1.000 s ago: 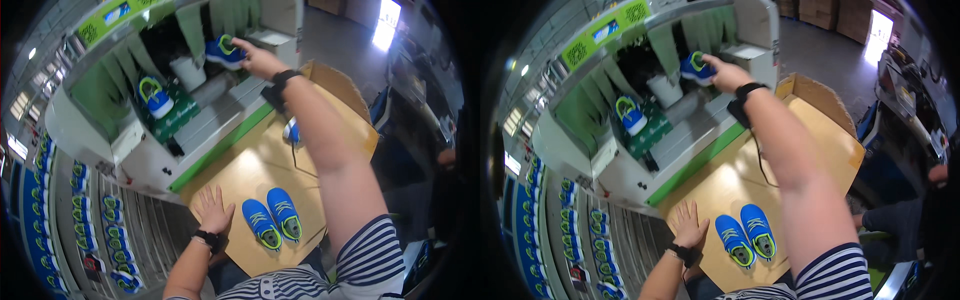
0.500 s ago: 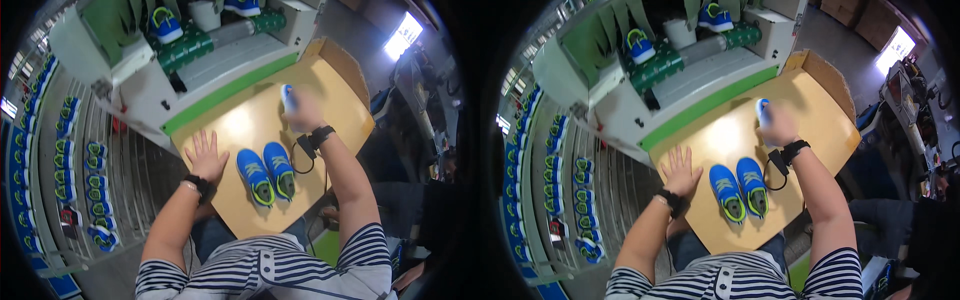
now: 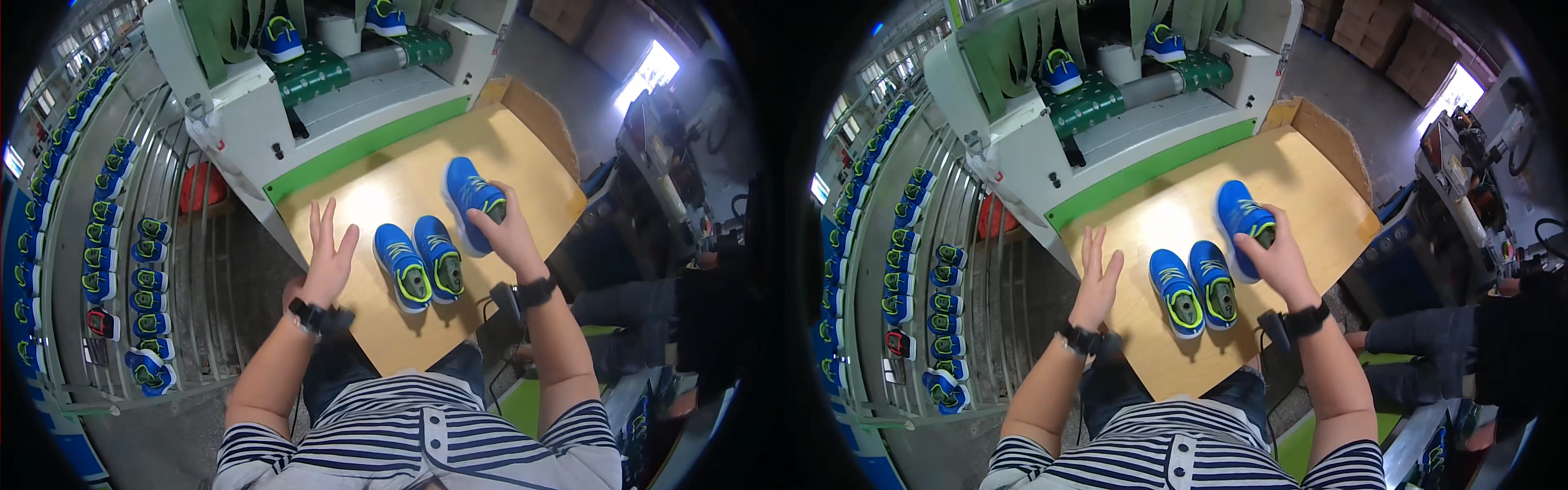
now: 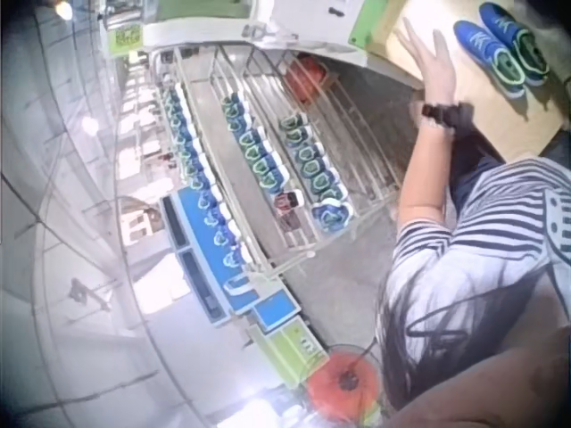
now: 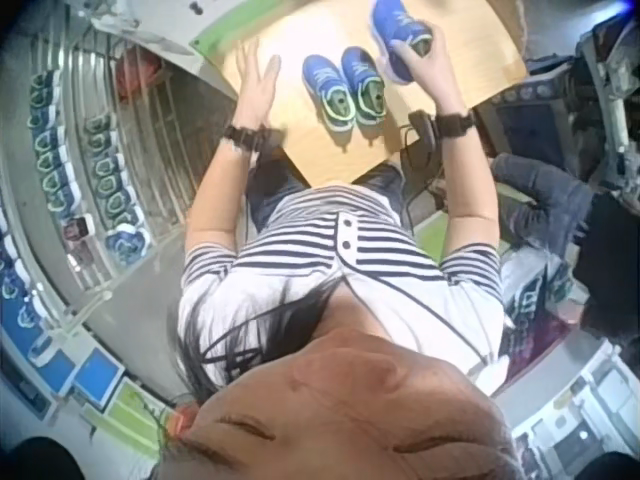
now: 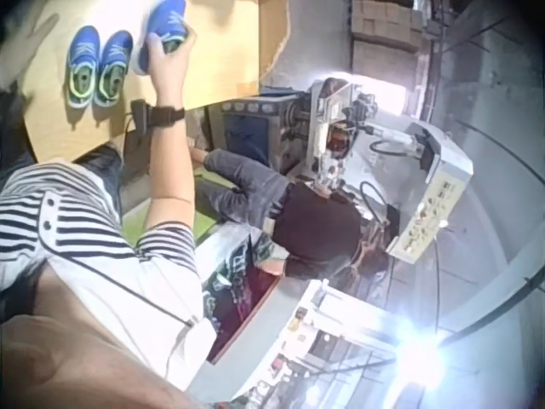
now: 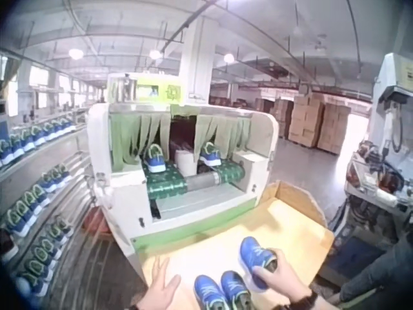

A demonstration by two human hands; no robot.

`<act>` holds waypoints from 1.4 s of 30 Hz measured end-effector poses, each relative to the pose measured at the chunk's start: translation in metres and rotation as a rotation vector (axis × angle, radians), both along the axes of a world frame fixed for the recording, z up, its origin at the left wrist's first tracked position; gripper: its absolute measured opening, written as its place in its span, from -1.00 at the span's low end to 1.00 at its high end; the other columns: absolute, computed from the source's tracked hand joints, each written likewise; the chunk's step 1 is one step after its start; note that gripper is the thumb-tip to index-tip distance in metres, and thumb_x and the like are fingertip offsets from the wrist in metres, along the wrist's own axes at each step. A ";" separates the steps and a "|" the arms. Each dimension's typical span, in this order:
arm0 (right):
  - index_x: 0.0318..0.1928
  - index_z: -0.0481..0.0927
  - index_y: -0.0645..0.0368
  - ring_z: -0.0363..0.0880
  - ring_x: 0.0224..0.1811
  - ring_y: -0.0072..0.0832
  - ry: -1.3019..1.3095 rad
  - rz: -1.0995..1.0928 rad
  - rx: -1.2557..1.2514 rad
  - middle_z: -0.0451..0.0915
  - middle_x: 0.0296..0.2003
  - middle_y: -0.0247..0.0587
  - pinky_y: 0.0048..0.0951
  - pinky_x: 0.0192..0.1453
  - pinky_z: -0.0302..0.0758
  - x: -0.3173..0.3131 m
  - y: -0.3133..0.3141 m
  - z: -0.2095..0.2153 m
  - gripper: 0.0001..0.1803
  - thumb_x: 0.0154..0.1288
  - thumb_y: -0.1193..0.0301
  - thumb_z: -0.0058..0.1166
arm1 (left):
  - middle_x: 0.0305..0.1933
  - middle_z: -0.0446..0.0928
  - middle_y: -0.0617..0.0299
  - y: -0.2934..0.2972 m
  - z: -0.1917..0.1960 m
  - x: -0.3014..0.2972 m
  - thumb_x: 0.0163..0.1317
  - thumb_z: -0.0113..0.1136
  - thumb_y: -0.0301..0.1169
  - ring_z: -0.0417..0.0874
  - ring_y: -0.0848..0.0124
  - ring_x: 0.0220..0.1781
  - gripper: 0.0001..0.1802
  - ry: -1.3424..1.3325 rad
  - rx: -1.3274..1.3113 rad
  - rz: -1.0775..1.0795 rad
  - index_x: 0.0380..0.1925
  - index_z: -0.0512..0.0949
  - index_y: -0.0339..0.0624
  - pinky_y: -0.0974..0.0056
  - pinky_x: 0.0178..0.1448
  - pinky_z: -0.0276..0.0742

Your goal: The person repeatedly picks up blue and green sneakers from a wooden table and places them into a green and white machine. The person handles the shoes one at a time, sometimes turning them over, and continues this cycle throughout the clip.

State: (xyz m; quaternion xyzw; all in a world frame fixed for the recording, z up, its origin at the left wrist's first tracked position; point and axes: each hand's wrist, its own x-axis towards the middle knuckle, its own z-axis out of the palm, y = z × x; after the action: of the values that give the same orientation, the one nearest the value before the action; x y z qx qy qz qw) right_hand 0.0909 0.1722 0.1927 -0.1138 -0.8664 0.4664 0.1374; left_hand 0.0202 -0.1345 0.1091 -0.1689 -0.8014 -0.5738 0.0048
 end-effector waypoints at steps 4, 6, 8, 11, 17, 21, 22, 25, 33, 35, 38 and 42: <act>0.52 0.14 0.08 0.43 0.35 -0.18 -0.003 0.474 -0.327 0.40 0.33 0.07 -0.23 0.35 0.43 0.044 -0.065 0.053 -0.23 0.44 0.21 0.20 | 0.66 -0.14 -0.09 0.007 0.059 0.067 0.32 0.29 -0.06 -0.13 -0.06 0.68 -0.10 0.291 0.310 -0.148 0.54 0.11 -0.12 -0.10 0.64 -0.16; 0.52 0.14 0.11 0.35 0.41 -0.13 0.070 0.445 0.062 0.33 0.38 0.06 -0.22 0.43 0.34 0.048 -0.057 0.043 -0.23 0.44 0.22 0.19 | 0.60 0.07 -0.07 0.003 0.061 0.082 0.23 0.37 -0.19 -0.07 -0.11 0.66 -0.17 0.262 0.002 -0.124 0.46 0.26 -0.12 -0.11 0.64 -0.15; 0.52 0.12 0.15 0.28 0.46 -0.09 0.042 0.375 0.197 0.28 0.41 0.07 -0.20 0.49 0.27 0.047 -0.046 0.009 -0.21 0.42 0.26 0.19 | 0.53 0.21 -0.10 -0.007 0.021 0.082 0.17 0.41 -0.26 -0.02 -0.16 0.64 -0.26 0.158 -0.096 -0.090 0.36 0.37 -0.10 -0.12 0.63 -0.14; 0.52 0.07 0.22 0.24 0.49 -0.04 -0.061 0.222 0.010 0.23 0.43 0.13 -0.19 0.54 0.21 0.057 -0.051 -0.079 -0.17 0.36 0.37 0.21 | 0.57 0.12 -0.09 -0.025 -0.035 0.090 0.12 0.44 -0.23 -0.10 -0.18 0.66 -0.20 0.045 -0.108 -0.076 0.36 0.34 -0.08 -0.26 0.61 -0.21; 0.53 0.02 0.22 0.25 0.49 -0.08 0.008 0.094 -0.210 0.22 0.42 0.19 -0.21 0.53 0.24 0.069 -0.071 -0.094 -0.09 0.25 0.54 0.23 | 0.60 -0.07 -0.18 -0.018 -0.013 0.121 -0.02 0.49 -0.27 -0.19 -0.26 0.64 -0.08 0.069 -0.284 -0.055 0.37 0.27 -0.11 -0.22 0.61 -0.17; 0.53 0.04 0.18 0.28 0.47 -0.14 0.004 0.125 -0.147 0.27 0.40 0.12 -0.25 0.51 0.27 0.064 -0.065 -0.095 -0.04 0.20 0.50 0.31 | 0.29 0.39 -0.01 -0.017 0.025 0.063 -0.02 0.41 -0.42 0.41 0.06 0.39 -0.24 -0.177 -0.010 0.071 0.26 0.37 -0.09 0.04 0.45 0.31; 0.53 0.03 0.18 0.28 0.47 -0.14 -0.014 0.119 -0.163 0.28 0.39 0.12 -0.25 0.51 0.27 0.064 -0.065 -0.094 -0.03 0.21 0.48 0.33 | 0.29 0.39 0.01 -0.014 0.036 0.045 -0.01 0.41 -0.43 0.41 0.09 0.39 -0.25 -0.312 0.210 0.071 0.26 0.38 -0.10 0.08 0.45 0.31; 0.51 0.04 0.26 0.30 0.46 -0.14 -0.019 0.094 -0.208 0.29 0.37 0.14 -0.27 0.50 0.29 0.065 -0.064 -0.097 -0.03 0.20 0.47 0.35 | 0.28 0.39 0.09 -0.002 0.090 -0.011 0.00 0.39 -0.47 0.45 0.20 0.33 -0.26 -0.092 0.431 0.045 0.25 0.37 -0.12 0.18 0.41 0.33; 0.49 0.09 0.28 0.27 0.48 -0.05 -0.014 0.105 -0.141 0.27 0.40 0.17 -0.23 0.53 0.26 0.064 -0.061 -0.097 -0.01 0.15 0.39 0.41 | 0.37 0.28 -0.06 0.029 0.190 -0.209 0.03 0.38 -0.37 0.36 0.03 0.39 -0.22 0.650 -0.108 0.331 0.30 0.33 -0.16 0.11 0.49 0.26; 0.48 0.12 0.24 0.37 0.41 -0.05 0.020 0.097 -0.097 0.37 0.31 0.18 -0.19 0.49 0.31 0.063 -0.060 -0.096 -0.02 0.13 0.40 0.42 | 0.40 0.24 -0.17 0.019 0.184 -0.246 0.09 0.43 -0.22 0.34 -0.03 0.41 -0.10 0.368 -0.011 0.320 0.41 0.24 -0.19 0.09 0.50 0.26; 0.47 0.14 0.17 0.49 0.28 -0.15 -0.017 -0.064 -0.306 0.45 0.21 0.14 -0.20 0.38 0.43 0.057 -0.039 -0.071 -0.08 0.16 0.45 0.38 | 0.53 0.09 -0.21 0.030 0.168 -0.238 0.19 0.41 -0.21 0.23 -0.06 0.52 -0.07 0.582 0.047 0.423 0.47 0.16 -0.28 0.09 0.56 0.16; 0.39 0.20 0.11 0.53 0.13 -0.39 0.186 -0.103 -0.460 0.50 0.10 -0.03 -0.34 0.22 0.52 -0.004 0.002 -0.009 -0.25 0.26 0.47 0.30 | 0.61 -0.08 -0.23 0.034 0.098 -0.148 0.23 0.39 -0.21 -0.05 -0.14 0.64 -0.03 0.617 -0.192 0.109 0.53 0.09 -0.21 -0.12 0.62 -0.02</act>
State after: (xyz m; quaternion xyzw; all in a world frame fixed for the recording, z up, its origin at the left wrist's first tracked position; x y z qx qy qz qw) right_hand 0.0872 0.1741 0.1834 -0.1427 -0.7142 0.6520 0.2106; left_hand -0.1275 -0.1001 0.2070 -0.2912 -0.8206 -0.4160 0.2623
